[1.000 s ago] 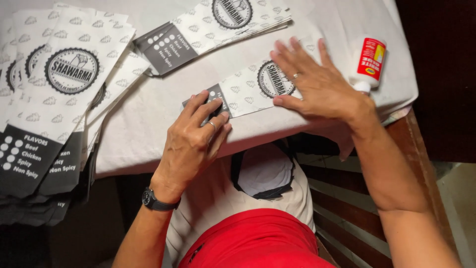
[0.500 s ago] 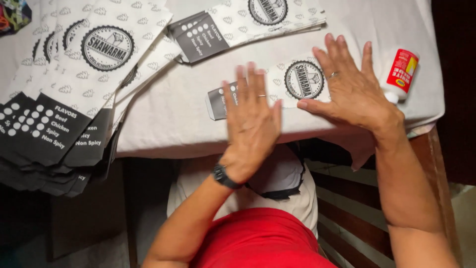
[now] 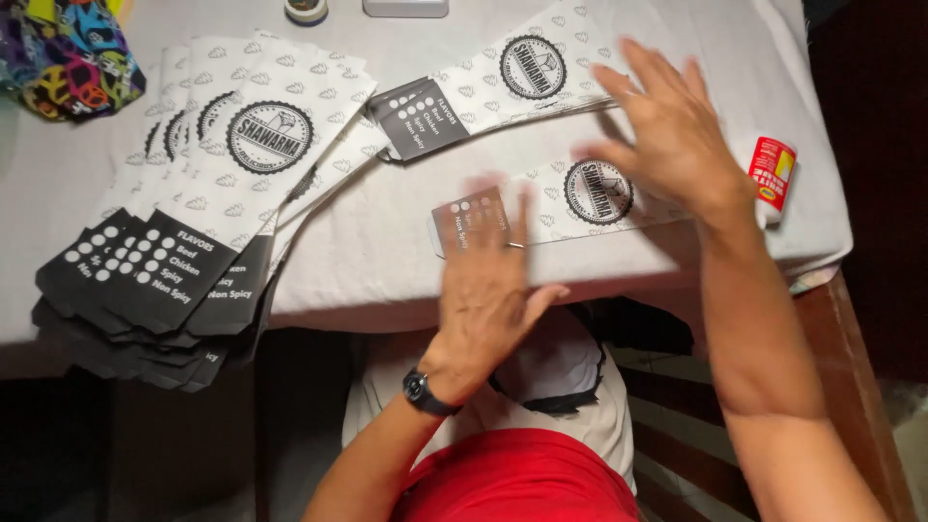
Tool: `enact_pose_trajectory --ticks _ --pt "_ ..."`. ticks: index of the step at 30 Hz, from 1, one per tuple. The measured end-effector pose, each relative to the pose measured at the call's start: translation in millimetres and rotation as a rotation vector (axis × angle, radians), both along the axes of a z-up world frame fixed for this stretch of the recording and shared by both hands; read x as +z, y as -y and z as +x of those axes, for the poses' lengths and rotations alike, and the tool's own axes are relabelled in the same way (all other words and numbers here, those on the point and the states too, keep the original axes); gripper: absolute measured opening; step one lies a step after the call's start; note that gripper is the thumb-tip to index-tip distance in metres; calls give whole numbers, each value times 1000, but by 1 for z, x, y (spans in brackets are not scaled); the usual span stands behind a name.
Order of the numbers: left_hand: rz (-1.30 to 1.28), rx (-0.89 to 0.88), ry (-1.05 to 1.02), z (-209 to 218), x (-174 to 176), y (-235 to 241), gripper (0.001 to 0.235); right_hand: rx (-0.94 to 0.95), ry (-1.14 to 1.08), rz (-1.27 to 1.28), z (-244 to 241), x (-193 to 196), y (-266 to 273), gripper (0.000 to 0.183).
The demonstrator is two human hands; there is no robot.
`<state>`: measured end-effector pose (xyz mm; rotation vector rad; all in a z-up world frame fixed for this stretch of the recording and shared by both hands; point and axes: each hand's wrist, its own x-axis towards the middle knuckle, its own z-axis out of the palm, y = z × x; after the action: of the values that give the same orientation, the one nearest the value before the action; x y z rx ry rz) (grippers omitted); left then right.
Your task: The person applies glue from a bottle to the edge of a printed paper sheet and folds it over to seal it. They repeat this process for multiple sheets, pressing the folded edges to secure them.
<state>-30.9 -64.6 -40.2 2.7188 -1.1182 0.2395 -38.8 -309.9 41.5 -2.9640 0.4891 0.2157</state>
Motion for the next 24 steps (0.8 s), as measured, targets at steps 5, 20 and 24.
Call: enact_pose_trajectory --ticks 5,20,24 --pt "-378 -441 298 -1 16 -10 35 574 305 4 52 -35 2 44" --pt "-2 448 318 177 30 -172 49 236 769 -171 -118 -55 17 9" --pt "-16 423 490 144 27 -142 33 -238 450 -394 -156 -40 77 67"
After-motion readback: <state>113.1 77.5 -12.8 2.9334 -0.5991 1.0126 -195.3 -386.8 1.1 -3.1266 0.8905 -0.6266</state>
